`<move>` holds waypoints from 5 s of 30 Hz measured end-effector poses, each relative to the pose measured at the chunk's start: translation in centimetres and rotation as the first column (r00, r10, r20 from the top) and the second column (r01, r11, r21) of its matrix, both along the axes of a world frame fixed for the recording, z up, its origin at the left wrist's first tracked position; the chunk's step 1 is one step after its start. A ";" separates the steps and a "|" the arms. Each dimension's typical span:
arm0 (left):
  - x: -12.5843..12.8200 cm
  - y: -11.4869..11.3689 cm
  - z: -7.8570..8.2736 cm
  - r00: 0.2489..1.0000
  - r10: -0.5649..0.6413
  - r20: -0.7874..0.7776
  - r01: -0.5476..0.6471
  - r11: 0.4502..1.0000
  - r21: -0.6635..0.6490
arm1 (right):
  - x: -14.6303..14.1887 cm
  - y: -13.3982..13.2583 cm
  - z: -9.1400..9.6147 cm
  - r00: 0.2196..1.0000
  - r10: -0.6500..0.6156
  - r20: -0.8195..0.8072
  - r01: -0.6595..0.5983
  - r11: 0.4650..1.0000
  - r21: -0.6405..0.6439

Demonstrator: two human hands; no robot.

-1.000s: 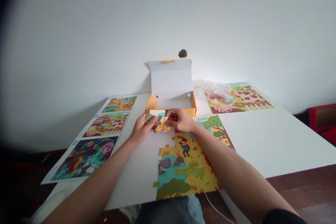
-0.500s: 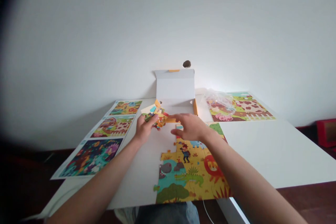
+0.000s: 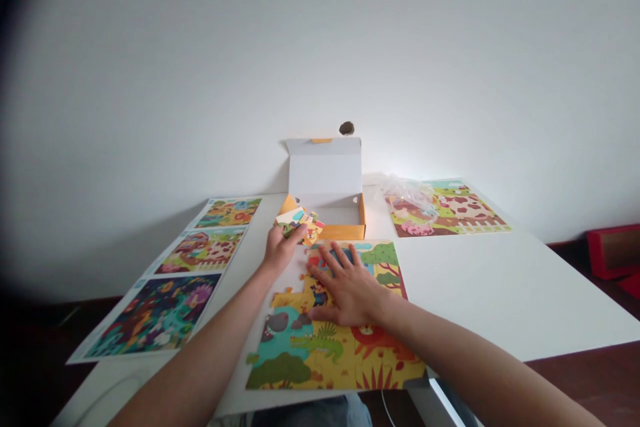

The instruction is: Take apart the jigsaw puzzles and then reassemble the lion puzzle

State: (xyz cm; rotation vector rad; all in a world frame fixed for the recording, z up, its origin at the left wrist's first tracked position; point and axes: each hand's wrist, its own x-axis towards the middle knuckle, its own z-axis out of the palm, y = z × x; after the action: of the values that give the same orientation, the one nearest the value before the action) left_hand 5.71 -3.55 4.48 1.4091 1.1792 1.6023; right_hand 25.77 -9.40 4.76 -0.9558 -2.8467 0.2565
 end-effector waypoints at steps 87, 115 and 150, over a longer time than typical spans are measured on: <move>-2.0 1.3 0.2 0.854 0.292 0.430 -0.346 0.937 0.051 | -4.4 3.3 1.4 0.924 0.277 -0.265 -0.307 0.949 -0.077; -0.8 -1.1 0.0 0.978 -0.125 -0.169 0.130 0.991 0.021 | -3.9 5.8 0.0 0.408 -0.399 -0.821 0.117 0.915 -0.387; -1.1 -0.1 0.1 0.945 0.312 0.097 -0.316 0.948 0.034 | -3.5 6.1 -0.9 0.534 -0.311 -0.786 -0.073 0.910 -0.409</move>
State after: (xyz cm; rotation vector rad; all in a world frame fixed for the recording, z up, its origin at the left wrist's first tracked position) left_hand 4.66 -3.67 4.63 1.2077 1.3717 1.9037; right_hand 22.31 -3.33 3.82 -0.7623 -1.8168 1.0110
